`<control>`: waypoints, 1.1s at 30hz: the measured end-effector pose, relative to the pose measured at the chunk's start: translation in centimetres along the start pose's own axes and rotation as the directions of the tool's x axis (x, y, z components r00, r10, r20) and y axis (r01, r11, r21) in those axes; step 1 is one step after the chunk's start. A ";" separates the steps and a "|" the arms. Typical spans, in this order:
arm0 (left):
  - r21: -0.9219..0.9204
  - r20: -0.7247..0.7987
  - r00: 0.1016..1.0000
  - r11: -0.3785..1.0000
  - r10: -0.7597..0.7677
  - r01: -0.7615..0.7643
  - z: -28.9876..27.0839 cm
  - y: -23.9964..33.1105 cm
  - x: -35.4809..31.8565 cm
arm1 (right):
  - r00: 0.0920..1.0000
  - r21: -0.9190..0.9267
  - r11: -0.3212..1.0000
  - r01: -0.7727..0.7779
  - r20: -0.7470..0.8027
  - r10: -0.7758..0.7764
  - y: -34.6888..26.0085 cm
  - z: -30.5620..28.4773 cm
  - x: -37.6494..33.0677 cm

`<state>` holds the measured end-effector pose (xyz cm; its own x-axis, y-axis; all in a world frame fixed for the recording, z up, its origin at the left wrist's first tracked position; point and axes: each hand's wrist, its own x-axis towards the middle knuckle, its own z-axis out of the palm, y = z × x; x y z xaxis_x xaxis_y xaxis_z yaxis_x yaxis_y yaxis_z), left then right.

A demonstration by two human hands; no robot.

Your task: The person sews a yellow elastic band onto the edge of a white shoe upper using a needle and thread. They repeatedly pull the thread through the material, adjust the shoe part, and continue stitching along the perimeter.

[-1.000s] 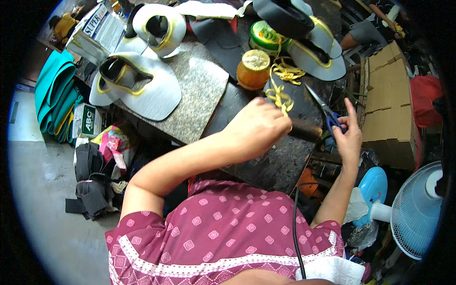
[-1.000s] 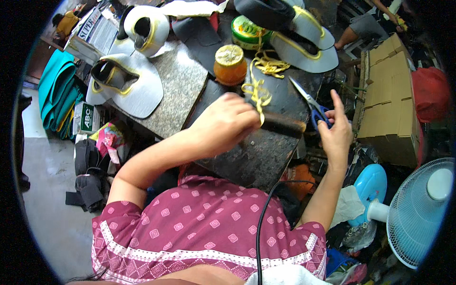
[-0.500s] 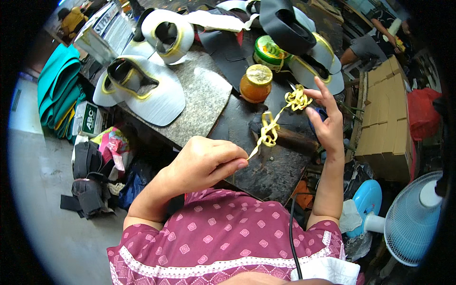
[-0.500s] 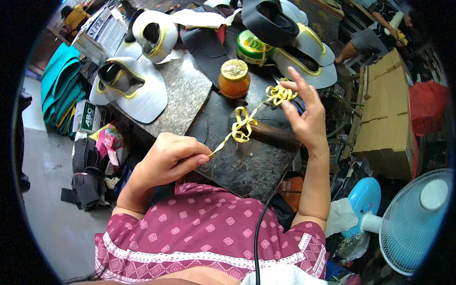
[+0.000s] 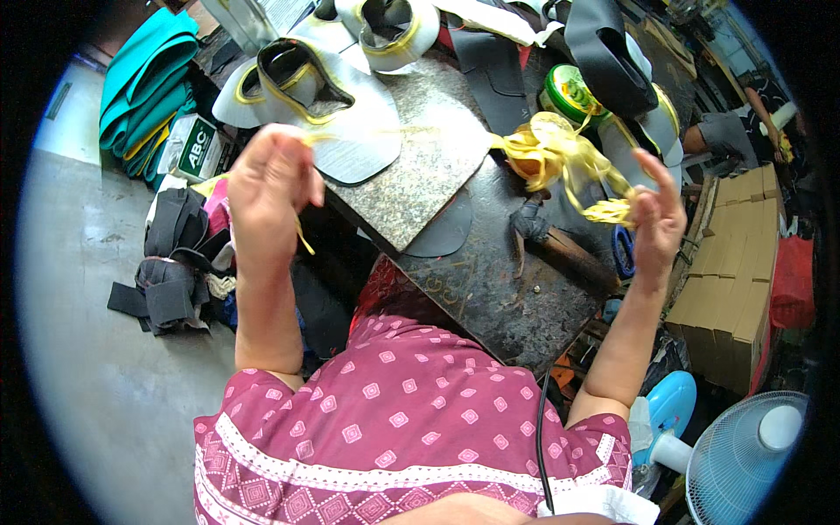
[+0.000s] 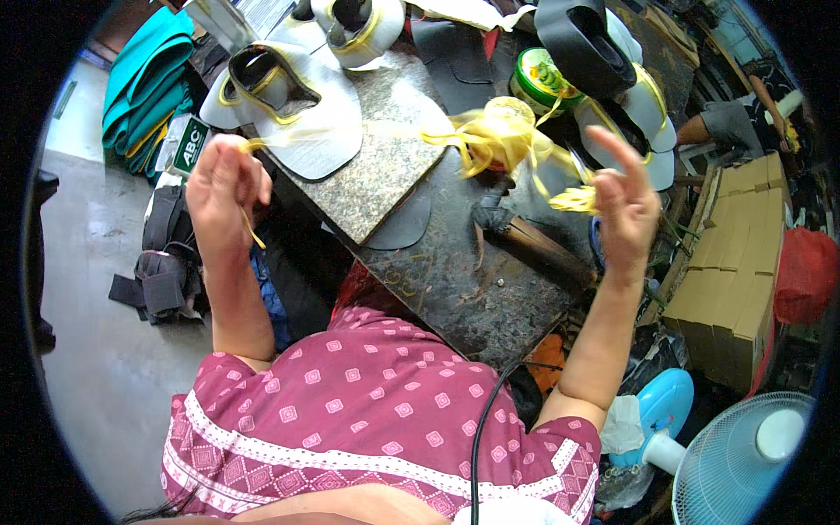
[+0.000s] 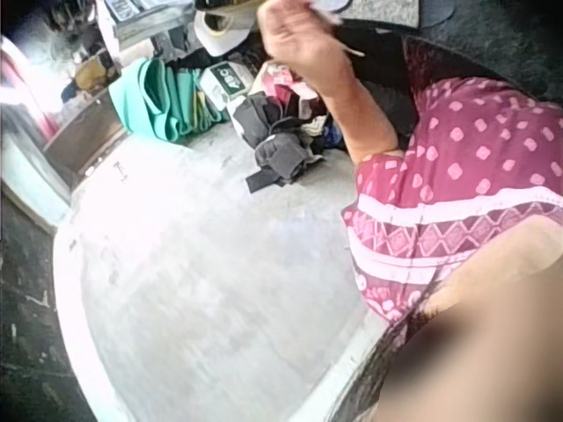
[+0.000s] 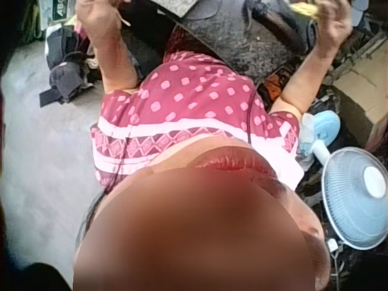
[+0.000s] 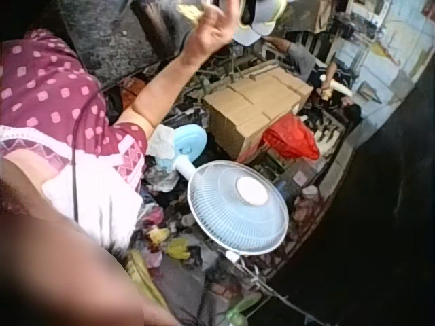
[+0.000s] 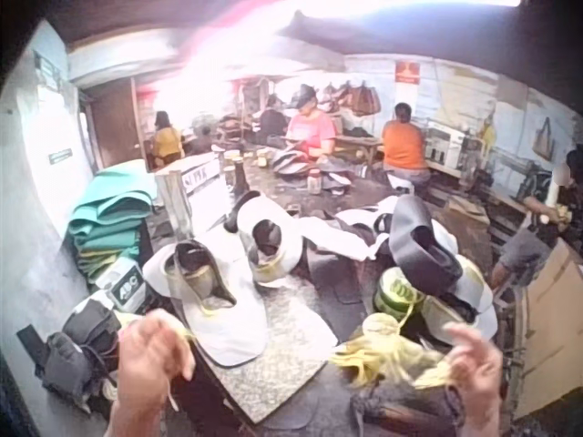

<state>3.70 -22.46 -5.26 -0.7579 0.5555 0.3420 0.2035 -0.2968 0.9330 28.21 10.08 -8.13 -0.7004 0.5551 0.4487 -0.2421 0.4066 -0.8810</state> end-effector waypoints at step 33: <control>0.127 0.272 0.947 0.982 -0.172 0.142 -3.4 -0.8 -1.8 | 0.998 -0.580 0.814 0.027 0.057 0.008 2.2 6.8 3.3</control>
<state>2.75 -25.87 -6.98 -0.5840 0.7882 0.1941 0.1714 -0.1139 0.9786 20.82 7.91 -9.64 -0.7394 0.5162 0.4322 0.1741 0.7668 -0.6178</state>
